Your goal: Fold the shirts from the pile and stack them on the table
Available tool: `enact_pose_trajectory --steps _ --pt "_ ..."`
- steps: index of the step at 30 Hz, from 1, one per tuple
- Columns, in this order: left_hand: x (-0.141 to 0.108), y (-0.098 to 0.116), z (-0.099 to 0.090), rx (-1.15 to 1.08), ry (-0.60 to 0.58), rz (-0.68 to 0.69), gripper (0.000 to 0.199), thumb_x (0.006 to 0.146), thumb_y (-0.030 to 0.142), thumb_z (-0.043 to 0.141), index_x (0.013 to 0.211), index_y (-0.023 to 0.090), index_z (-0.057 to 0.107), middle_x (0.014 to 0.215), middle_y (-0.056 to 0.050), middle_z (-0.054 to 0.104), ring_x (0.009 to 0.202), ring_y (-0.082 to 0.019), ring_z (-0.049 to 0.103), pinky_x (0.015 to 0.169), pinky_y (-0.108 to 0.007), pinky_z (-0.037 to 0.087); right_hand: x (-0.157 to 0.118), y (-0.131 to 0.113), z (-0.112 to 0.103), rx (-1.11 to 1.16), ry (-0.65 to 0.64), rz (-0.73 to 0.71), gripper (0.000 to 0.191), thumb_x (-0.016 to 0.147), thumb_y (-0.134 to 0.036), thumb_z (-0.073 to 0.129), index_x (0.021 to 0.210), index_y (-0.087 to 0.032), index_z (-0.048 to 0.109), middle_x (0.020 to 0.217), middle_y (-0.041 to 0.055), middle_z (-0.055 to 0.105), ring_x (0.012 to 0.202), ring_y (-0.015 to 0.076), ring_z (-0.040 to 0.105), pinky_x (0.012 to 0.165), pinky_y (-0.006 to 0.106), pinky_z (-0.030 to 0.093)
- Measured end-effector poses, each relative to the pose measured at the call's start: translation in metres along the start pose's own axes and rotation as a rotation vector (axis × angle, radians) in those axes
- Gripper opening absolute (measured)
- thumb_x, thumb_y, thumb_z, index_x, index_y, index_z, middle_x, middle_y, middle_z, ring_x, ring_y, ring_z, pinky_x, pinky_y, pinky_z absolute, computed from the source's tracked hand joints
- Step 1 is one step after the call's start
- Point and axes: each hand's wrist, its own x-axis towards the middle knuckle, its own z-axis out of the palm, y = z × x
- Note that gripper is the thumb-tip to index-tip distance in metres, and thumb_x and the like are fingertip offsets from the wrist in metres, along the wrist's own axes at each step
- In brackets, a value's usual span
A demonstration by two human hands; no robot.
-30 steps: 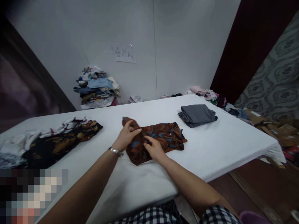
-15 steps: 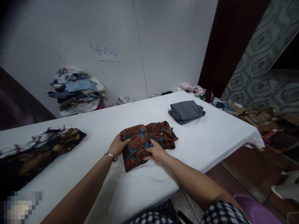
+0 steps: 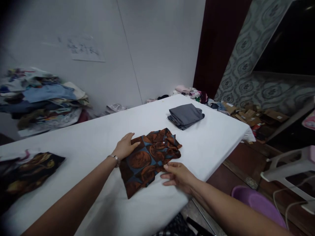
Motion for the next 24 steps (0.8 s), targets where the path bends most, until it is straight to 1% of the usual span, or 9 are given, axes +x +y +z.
enact_pose_trajectory --steps 4,7,9,12,14,16,19,21,24 --pt "0.054 0.013 0.018 -0.101 -0.206 -0.051 0.068 0.068 0.042 0.068 0.128 0.014 0.052 0.135 -0.02 0.053 0.122 -0.033 0.051 0.099 -0.041 0.04 0.017 -0.005 0.019 0.028 -0.073 0.045 0.028 0.07 -0.032 0.078 0.084 -0.014 0.061 0.077 0.0026 0.066 0.063 0.013 0.062 0.057 0.031 0.059" --pt "0.074 0.019 0.025 -0.168 -0.284 -0.073 0.066 0.056 0.036 0.075 0.117 0.015 0.06 0.119 -0.019 0.065 0.109 -0.033 0.061 0.088 -0.037 0.047 0.034 -0.003 0.031 0.104 -0.051 0.062 0.023 0.073 -0.03 0.076 0.083 -0.014 0.063 0.067 -0.0009 0.063 0.053 0.0084 0.057 0.053 0.024 0.055" --pt "0.076 0.021 0.025 -0.226 -0.348 -0.097 0.053 0.051 0.035 0.077 0.1 0.018 0.067 0.102 -0.015 0.072 0.094 -0.031 0.067 0.078 -0.035 0.05 0.044 0.0 0.036 0.152 -0.012 0.071 0.019 0.072 -0.025 0.075 0.081 -0.014 0.064 0.066 -0.0008 0.064 0.052 0.0075 0.056 0.05 0.019 0.05" --pt "0.069 0.017 0.017 -0.326 -0.486 -0.138 0.031 0.053 0.042 0.075 0.074 0.02 0.07 0.074 -0.009 0.074 0.066 -0.025 0.068 0.059 -0.032 0.049 0.049 0.006 0.038 0.166 0.002 0.059 0.019 0.068 -0.021 0.076 0.081 -0.014 0.064 0.068 0.0003 0.067 0.056 0.0095 0.06 0.051 0.019 0.047" --pt "0.062 0.012 0.006 -0.438 -0.587 -0.196 0.03 0.054 0.047 0.074 0.068 0.02 0.069 0.067 -0.008 0.073 0.059 -0.024 0.066 0.053 -0.032 0.049 0.049 0.007 0.038 0.131 -0.011 -0.007 0.022 0.065 -0.023 0.077 0.081 -0.015 0.065 0.066 -0.0004 0.067 0.057 0.0105 0.06 0.053 0.021 0.047" --pt "0.056 0.007 -0.009 -0.579 -0.608 -0.239 0.034 0.054 0.048 0.074 0.069 0.019 0.07 0.068 -0.008 0.073 0.06 -0.024 0.066 0.053 -0.032 0.049 0.047 -0.001 0.039 0.048 -0.032 -0.121 0.024 0.063 -0.025 0.078 0.081 -0.015 0.066 0.064 -0.0011 0.066 0.056 0.0107 0.059 0.057 0.022 0.047" --pt "0.049 0.005 -0.043 -0.745 -0.452 -0.204 0.039 0.056 0.049 0.074 0.078 0.018 0.069 0.073 -0.006 0.073 0.064 -0.022 0.066 0.057 -0.03 0.051 0.043 -0.03 0.046 -0.091 -0.095 -0.326 0.028 0.063 -0.026 0.077 0.088 -0.015 0.069 0.074 0.001 0.07 0.069 0.014 0.063 0.072 0.026 0.049" --pt "0.042 0.005 -0.072 -0.817 -0.263 -0.13 0.041 0.059 0.05 0.073 0.085 0.019 0.068 0.08 -0.004 0.073 0.07 -0.02 0.066 0.061 -0.029 0.052 0.042 -0.059 0.054 -0.159 -0.119 -0.467 0.033 0.063 -0.026 0.075 0.094 -0.016 0.07 0.083 0.0015 0.072 0.081 0.0172 0.064 0.081 0.03 0.049" --pt "0.018 0.004 -0.111 -0.849 0.049 -0.003 0.045 0.063 0.049 0.071 0.095 0.018 0.067 0.087 -0.003 0.071 0.077 -0.018 0.064 0.069 -0.029 0.052 0.042 -0.093 0.065 -0.277 -0.137 -0.656 0.034 0.065 -0.027 0.072 0.097 -0.018 0.07 0.086 0.0008 0.071 0.083 0.0201 0.063 0.081 0.035 0.05"
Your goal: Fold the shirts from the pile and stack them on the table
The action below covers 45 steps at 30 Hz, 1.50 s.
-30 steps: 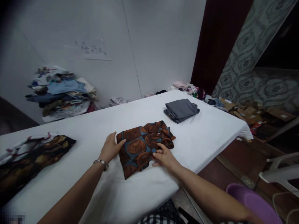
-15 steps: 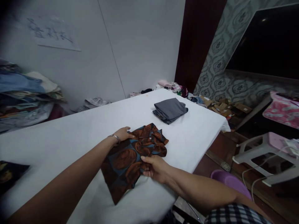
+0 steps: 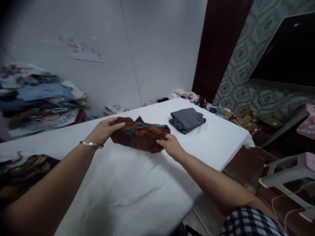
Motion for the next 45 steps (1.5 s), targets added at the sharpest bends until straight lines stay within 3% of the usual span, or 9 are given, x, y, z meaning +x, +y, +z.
enact_pose_trajectory --steps 5,13,17,22,26,31,35,41,45 --pt "-0.078 -0.014 -0.016 0.311 0.19 0.192 0.03 0.069 0.047 0.066 0.08 0.019 0.065 0.07 0.002 0.06 0.069 -0.014 0.055 0.067 -0.026 0.046 -0.005 0.021 -0.004 -0.296 -0.05 -0.235 0.017 0.074 -0.028 0.063 0.086 -0.021 0.073 0.092 0.0001 0.071 0.095 0.0245 0.061 0.091 0.04 0.045" --pt "-0.192 -0.111 0.032 0.484 0.021 -0.089 0.019 0.074 0.041 0.059 0.069 0.023 0.057 0.068 0.0 0.06 0.068 -0.018 0.057 0.065 -0.029 0.046 -0.073 0.089 -0.023 -0.738 -0.323 -0.134 0.021 0.071 -0.015 0.059 0.079 -0.027 0.075 0.099 0.0041 0.071 0.114 0.0279 0.054 0.102 0.045 0.037" --pt "-0.198 -0.109 0.027 0.328 -0.006 -0.208 0.05 0.073 0.048 0.063 0.117 0.025 0.055 0.102 -0.006 0.07 0.096 -0.024 0.064 0.081 -0.033 0.05 -0.075 0.077 -0.037 -0.708 -0.268 -0.188 0.036 0.072 -0.016 0.056 0.102 -0.027 0.072 0.122 0.0045 0.064 0.12 0.0262 0.05 0.105 0.046 0.036" --pt "-0.168 -0.082 0.015 0.409 0.232 -0.262 0.049 0.081 0.056 0.049 0.116 0.023 0.057 0.103 -0.005 0.068 0.084 -0.021 0.065 0.075 -0.032 0.051 -0.053 0.048 -0.03 -0.764 0.029 -0.38 0.035 0.082 -0.03 0.054 0.115 -0.025 0.065 0.121 0.0081 0.062 0.118 0.0246 0.052 0.105 0.046 0.037" --pt "-0.152 -0.069 0.031 0.635 0.271 -0.015 0.042 0.086 0.046 0.049 0.116 0.019 0.057 0.113 -0.009 0.065 0.102 -0.023 0.059 0.092 -0.036 0.046 -0.039 0.052 -0.006 -0.926 -0.207 -0.453 0.044 0.088 -0.035 0.053 0.131 -0.026 0.055 0.139 0.0078 0.05 0.131 0.0253 0.04 0.109 0.047 0.031" --pt "-0.165 -0.091 0.054 0.854 0.015 0.047 0.035 0.088 0.034 0.048 0.118 0.019 0.059 0.128 -0.012 0.059 0.12 -0.028 0.049 0.099 -0.045 0.04 -0.036 0.083 -0.009 -1.031 -0.437 -0.242 0.048 0.087 -0.037 0.055 0.133 -0.024 0.054 0.148 0.0102 0.038 0.139 0.0301 0.027 0.111 0.056 0.02" --pt "-0.179 -0.102 0.043 0.753 0.179 0.019 0.042 0.09 0.042 0.044 0.122 0.017 0.056 0.135 -0.012 0.053 0.126 -0.026 0.045 0.107 -0.043 0.034 -0.056 0.075 -0.025 -0.711 -0.119 -0.271 0.042 0.085 -0.045 0.057 0.119 -0.023 0.063 0.139 0.01 0.05 0.134 0.0283 0.037 0.11 0.05 0.028" --pt "-0.18 -0.096 0.034 0.343 0.265 -0.409 0.069 0.076 0.048 0.062 0.132 0.014 0.043 0.124 -0.018 0.059 0.105 -0.029 0.062 0.093 -0.045 0.048 -0.123 0.06 -0.014 0.123 -0.051 0.604 0.041 0.075 -0.046 0.071 0.102 -0.017 0.06 0.1 0.0123 0.069 0.082 0.0236 0.068 0.068 0.037 0.055" --pt "-0.164 -0.091 0.052 -0.042 0.272 -0.434 0.047 0.066 0.021 0.072 0.11 0.015 0.056 0.11 -0.012 0.069 0.102 -0.025 0.065 0.091 -0.038 0.051 -0.132 0.067 0.007 0.424 -0.148 0.79 0.036 0.08 -0.043 0.068 0.097 -0.013 0.059 0.105 0.0156 0.068 0.092 0.023 0.068 0.075 0.035 0.055"
